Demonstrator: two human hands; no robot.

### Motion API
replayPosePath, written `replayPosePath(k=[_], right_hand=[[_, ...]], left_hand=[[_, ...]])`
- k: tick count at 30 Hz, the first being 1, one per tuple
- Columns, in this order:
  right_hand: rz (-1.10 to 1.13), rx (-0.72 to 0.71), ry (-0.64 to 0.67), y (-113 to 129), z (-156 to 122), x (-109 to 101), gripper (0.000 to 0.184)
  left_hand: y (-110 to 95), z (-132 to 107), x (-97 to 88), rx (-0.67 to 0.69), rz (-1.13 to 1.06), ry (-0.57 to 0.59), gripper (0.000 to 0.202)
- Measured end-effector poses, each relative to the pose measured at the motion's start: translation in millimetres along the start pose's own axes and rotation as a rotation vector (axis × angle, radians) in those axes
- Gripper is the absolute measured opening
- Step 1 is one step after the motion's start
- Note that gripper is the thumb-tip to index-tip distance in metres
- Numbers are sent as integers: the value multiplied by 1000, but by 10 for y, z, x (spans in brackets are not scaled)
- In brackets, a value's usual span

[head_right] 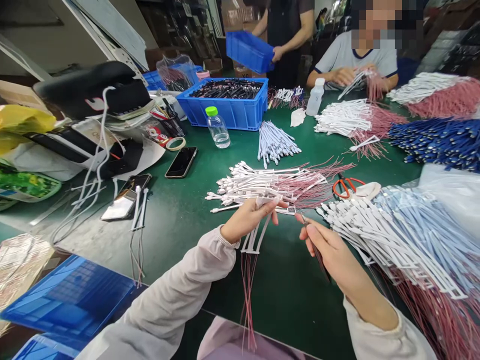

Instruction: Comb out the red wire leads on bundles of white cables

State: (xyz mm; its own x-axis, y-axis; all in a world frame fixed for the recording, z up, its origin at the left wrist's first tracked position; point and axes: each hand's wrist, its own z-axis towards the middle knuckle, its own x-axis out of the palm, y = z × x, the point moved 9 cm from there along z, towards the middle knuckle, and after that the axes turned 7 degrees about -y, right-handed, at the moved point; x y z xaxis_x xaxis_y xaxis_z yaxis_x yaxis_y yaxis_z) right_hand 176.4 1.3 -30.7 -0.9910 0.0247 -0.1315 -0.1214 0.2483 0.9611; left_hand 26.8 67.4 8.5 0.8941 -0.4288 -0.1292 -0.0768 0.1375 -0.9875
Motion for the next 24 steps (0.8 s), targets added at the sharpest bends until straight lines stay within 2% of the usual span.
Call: replayPosePath(k=[3,10,14,24], right_hand=[[90,-20,37,101,-5,94,49],[258,130,106,89,-24,236,54],[310,210,123,21,-41,253,55],[318,198,70,-25,-32,247,51]], left_hand=[[-16,-17,51,36,87,32,47],[73,-41,32,1,134,-72,23],[62,-53,39,2,161,-83,24],[75,-73,36,-6,190,-127,26]])
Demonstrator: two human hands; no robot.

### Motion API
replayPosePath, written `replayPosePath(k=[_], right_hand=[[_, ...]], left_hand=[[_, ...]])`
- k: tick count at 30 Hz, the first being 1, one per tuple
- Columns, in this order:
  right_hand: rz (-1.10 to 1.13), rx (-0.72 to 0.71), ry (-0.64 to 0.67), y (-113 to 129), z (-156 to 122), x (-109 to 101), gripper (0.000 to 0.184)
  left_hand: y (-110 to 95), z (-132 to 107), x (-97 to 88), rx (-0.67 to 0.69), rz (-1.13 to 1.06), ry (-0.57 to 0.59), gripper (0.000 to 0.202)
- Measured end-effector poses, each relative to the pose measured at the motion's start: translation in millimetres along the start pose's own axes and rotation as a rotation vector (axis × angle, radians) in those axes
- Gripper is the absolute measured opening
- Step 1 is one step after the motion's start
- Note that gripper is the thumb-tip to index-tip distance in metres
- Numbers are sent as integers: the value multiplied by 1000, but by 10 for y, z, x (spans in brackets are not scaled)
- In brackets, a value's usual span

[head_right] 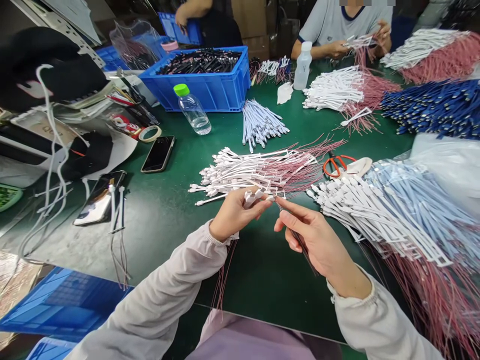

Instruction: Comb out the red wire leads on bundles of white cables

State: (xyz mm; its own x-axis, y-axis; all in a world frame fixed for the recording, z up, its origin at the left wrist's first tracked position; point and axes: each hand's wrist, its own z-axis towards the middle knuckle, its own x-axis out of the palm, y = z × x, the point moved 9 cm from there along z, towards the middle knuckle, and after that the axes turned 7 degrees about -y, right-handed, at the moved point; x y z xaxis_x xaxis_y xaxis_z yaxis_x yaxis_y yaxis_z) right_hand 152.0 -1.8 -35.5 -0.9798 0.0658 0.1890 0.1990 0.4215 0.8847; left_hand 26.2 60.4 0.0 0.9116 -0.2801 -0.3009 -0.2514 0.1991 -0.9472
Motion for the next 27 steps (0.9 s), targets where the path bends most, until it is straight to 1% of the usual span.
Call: replayPosePath(k=[7,12,17,21,27], right_hand=[[29,-2,-3,-30,11,-11,48],[42,6,5,-28,15,6,49],[62,16,12,-29,2,3,53],[58,31,45,-31,-15,26,53],[128,43,36,-44,5,49,43]], left_hand=[[-15,-11,-18,28,109,-20,25],[15,0,-12,2,38,-19,25],[69,17,20,-54,-45,33,27],[81,26,31,-70,-48,70,29],[33,20,-6,-7,-14,7,24]])
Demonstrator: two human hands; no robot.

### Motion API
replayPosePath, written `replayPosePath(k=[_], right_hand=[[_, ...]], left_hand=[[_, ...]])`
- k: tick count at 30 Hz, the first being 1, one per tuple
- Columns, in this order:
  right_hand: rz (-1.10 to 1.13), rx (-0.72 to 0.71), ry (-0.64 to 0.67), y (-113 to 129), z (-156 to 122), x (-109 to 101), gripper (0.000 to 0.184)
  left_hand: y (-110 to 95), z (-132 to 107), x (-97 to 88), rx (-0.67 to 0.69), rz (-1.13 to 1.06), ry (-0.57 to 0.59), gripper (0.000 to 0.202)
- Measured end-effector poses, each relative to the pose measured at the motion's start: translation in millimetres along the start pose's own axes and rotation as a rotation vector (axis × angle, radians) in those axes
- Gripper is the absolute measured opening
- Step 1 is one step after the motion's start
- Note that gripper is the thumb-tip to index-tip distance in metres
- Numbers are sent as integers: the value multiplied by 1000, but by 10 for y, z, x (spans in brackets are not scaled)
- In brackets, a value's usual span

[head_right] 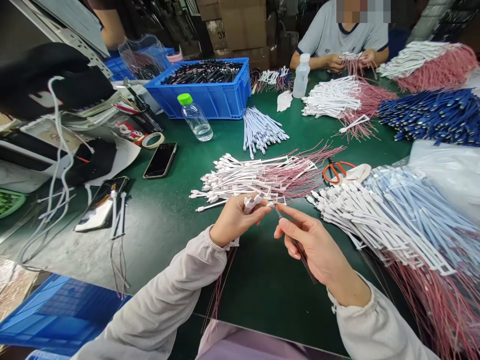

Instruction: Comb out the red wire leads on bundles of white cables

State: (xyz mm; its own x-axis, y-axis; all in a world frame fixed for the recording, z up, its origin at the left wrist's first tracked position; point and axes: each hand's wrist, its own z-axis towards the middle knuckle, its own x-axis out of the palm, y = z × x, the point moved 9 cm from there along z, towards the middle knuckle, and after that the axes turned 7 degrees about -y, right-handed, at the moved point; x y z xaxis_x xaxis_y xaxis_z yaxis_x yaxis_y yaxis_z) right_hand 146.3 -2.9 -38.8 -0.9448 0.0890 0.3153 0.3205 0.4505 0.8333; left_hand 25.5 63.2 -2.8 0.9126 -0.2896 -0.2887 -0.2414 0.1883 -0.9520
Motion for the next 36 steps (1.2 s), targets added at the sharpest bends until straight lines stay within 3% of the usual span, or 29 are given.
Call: replayPosePath(k=[5,13,19,22,24,29,34,36], right_hand=[[-7,3,-8,-19,0,-26,42],[-80,-22,42,5,-9,-18,46],[-409,-298,-34,191,-22,-47,34],[-523,-353,-105,219,-21,-87,25],[-514,-324,-85,213,-15,-74,27],[-309,-57,247,82,-69,163,31],[-264,-169,123,195,-42,21,21],[-247,-147,113,149,-27,-18,35]], left_hand=[[-8,-12,2,-3,14,-6,24],[3,24,96,-94,-198,154,33],[6,26,124,-143,-297,187,31],[-3,17,130,-145,-301,188,33],[-11,11,132,-143,-288,191,33],[-29,11,133,-122,-268,197,33],[4,10,138,-144,-312,196,35],[24,6,141,-168,-323,193,35]])
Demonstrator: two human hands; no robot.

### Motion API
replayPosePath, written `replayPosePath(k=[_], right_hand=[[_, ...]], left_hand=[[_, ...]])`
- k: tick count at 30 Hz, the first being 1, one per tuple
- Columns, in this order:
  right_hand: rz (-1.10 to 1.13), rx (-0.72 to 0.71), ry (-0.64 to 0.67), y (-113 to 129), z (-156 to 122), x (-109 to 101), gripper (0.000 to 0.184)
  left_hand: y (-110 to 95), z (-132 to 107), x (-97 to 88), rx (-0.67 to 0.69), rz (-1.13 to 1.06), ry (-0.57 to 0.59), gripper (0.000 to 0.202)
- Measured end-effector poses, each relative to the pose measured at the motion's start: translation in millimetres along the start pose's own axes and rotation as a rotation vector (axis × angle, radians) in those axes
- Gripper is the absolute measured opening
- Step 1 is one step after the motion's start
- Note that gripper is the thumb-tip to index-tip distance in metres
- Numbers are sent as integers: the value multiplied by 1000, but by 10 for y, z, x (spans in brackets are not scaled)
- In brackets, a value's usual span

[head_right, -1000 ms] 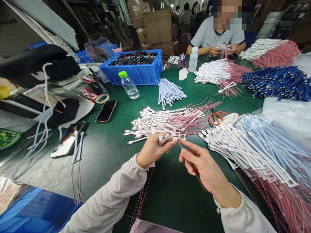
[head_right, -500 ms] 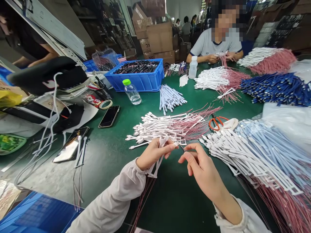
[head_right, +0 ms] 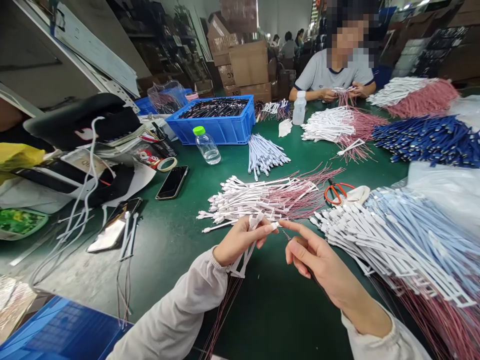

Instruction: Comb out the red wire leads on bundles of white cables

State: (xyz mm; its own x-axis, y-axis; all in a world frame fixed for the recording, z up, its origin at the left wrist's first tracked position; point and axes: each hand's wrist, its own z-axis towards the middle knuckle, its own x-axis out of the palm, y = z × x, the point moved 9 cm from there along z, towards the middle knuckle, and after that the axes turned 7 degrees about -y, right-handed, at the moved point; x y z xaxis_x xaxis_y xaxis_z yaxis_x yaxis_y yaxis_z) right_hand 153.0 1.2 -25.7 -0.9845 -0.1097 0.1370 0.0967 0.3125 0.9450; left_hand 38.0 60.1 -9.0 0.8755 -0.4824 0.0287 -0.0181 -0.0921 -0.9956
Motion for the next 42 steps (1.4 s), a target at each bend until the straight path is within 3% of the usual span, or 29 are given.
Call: replayPosePath(k=[5,13,23,31,36,40,42], right_hand=[[34,70,-5,-100,3,-25,51],[28,74,-13,-98,17,-21,53],[-53,16,-4,-52,15,-3,51],[-188,-116,-11,87,-9,63,40],[-348,-200,-100,141,-22,20,23],[-248,-35,138,58,-48,167,30],[-185,-22,158,86,-56,166,30]], left_hand=[[-18,-6,13,-3,-14,4,36],[-31,-12,6,-16,-36,-23,37],[310,-114,238,-459,-569,226,24],[348,-146,288,-562,-734,267,18],[356,-170,326,-577,-717,310,17],[375,-168,331,-567,-689,307,18],[373,-167,333,-566,-700,303,18]])
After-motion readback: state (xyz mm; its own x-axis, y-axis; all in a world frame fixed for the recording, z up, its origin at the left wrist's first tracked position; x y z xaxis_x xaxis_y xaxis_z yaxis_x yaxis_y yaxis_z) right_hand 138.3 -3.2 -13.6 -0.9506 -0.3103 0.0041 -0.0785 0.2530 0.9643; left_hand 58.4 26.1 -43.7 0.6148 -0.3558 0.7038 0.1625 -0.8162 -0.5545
